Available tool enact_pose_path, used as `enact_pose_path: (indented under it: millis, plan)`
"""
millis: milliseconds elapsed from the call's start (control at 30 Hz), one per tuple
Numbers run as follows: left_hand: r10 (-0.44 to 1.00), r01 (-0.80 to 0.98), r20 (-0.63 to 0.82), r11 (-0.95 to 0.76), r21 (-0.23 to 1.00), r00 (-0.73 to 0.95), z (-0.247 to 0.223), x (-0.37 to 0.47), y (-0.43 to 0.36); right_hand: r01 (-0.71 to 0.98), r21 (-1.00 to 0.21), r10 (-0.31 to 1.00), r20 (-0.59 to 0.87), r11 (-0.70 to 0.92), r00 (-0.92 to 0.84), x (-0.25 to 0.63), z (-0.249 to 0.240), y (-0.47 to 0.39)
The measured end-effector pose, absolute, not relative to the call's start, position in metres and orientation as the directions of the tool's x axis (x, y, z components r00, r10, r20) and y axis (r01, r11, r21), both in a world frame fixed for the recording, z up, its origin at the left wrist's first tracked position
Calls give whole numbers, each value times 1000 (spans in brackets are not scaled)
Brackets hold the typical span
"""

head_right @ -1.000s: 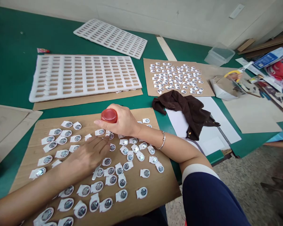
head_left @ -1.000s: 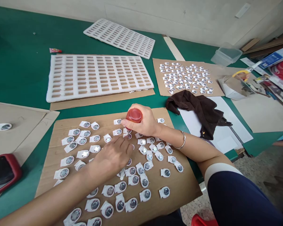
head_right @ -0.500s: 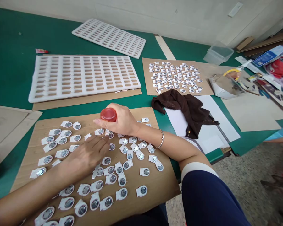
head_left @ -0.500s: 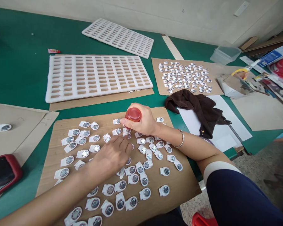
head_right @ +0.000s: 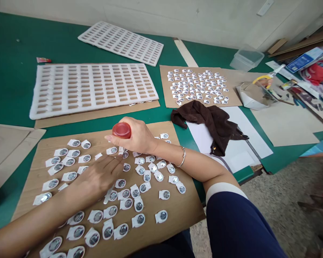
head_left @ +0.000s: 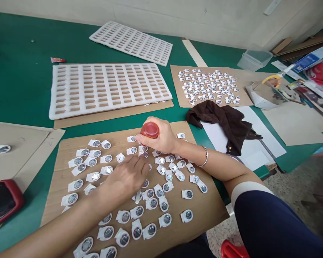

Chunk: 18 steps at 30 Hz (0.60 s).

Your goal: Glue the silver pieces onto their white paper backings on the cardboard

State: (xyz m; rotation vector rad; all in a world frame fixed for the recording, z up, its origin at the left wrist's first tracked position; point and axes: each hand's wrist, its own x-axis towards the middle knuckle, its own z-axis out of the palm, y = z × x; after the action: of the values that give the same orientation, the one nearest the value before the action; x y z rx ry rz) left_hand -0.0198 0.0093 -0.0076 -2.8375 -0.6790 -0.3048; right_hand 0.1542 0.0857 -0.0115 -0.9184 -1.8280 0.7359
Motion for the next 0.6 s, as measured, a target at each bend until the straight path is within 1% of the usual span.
enact_pose_path:
  millis: [133, 333, 600]
  plan:
    - [419, 465, 281, -877, -121, 864, -8, -19, 10, 279, -783, 824, 474, 556, -310, 153, -12, 84]
    - [426, 468, 277, -877, -108, 862, -8, -19, 9, 268, -779, 815, 485, 567, -316, 153, -12, 84]
    - [418, 459, 278, -883, -101, 865, -5, -19, 10, 323, -787, 846, 443, 525, -297, 154, -12, 85]
